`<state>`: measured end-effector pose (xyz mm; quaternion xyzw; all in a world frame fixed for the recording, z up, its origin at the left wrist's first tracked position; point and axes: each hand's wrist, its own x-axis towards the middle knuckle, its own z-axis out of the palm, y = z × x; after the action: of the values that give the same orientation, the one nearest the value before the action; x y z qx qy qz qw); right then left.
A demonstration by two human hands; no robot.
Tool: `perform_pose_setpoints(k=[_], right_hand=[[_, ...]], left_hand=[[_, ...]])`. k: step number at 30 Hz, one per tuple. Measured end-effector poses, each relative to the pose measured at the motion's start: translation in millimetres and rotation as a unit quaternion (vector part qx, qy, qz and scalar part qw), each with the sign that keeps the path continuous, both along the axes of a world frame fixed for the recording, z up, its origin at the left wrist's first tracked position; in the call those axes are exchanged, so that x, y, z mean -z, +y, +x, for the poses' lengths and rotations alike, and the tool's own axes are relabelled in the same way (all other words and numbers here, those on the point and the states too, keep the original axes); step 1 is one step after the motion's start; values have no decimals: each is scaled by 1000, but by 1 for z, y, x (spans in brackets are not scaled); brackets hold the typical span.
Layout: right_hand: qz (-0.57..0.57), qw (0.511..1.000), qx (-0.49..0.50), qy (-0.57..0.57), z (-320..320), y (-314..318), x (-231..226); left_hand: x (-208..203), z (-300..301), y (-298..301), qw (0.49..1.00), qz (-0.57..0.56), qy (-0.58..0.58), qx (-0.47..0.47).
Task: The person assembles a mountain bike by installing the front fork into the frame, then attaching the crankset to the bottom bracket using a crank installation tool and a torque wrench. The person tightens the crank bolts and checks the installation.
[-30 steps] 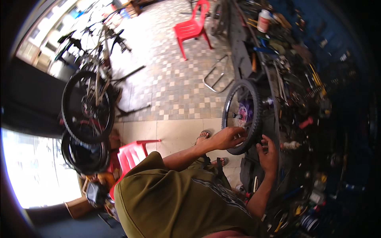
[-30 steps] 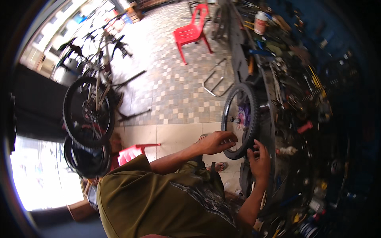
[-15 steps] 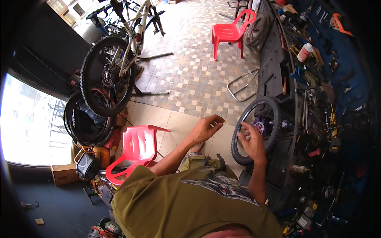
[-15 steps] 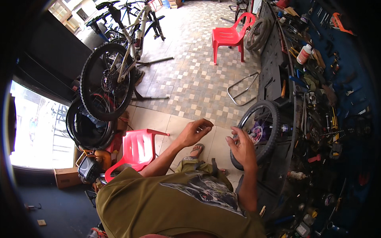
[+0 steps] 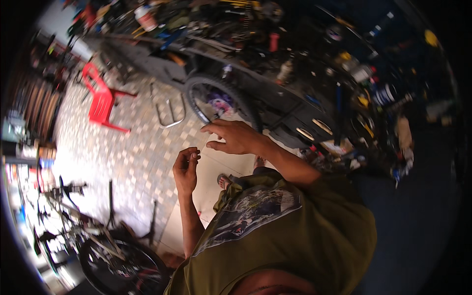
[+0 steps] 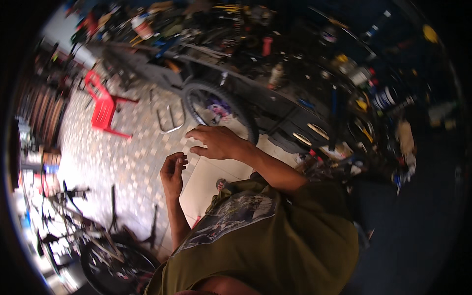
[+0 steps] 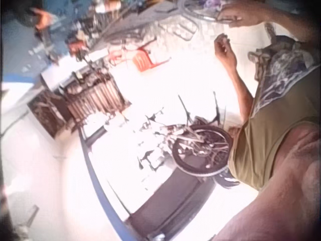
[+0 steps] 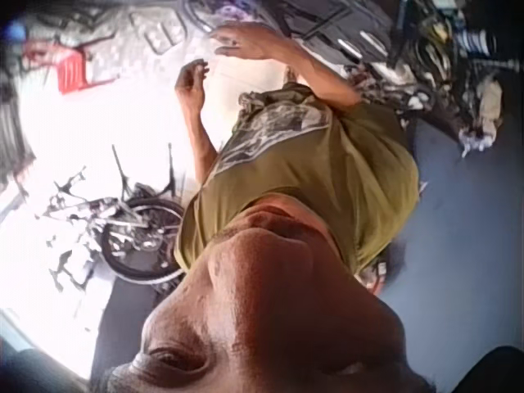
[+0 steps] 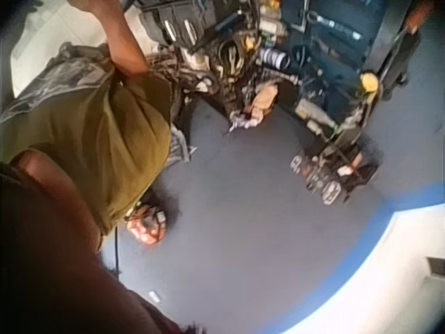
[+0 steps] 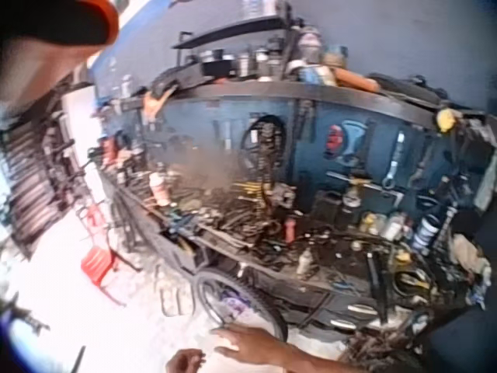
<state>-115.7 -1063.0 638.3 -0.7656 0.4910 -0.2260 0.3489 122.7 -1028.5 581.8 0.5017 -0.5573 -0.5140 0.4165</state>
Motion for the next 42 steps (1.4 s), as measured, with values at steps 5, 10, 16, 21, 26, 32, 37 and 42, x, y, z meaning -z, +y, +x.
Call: perform_pose_setpoints(k=[5,10,16,21,26,32,37,42], right_hand=[[-3,979,205,-16,-88,39,5],[-27,947,321,-10,-166,70,13],[-68,885,459,-26,-252,98,7],[-46,895,443,-14,-271,82,-5],[-13,924,382,9,-256,45,-3],[-4,936,349,43,-213,0,-6],[16,931,363,35,-169,-19,-8],[37,889,450,78,-144,-4,-2]], left_hand=[[-1,-76,-55,985,-36,-19,167],[-14,-151,-76,968,-41,-6,249],[-12,-229,-90,941,-87,-17,328],[-44,-254,-136,954,-130,-75,259],[-32,-245,-217,967,-175,-33,184],[-64,-265,-377,934,-296,-202,20],[-48,-305,-516,882,-246,-399,45],[-22,-336,-568,810,-157,-550,128]])
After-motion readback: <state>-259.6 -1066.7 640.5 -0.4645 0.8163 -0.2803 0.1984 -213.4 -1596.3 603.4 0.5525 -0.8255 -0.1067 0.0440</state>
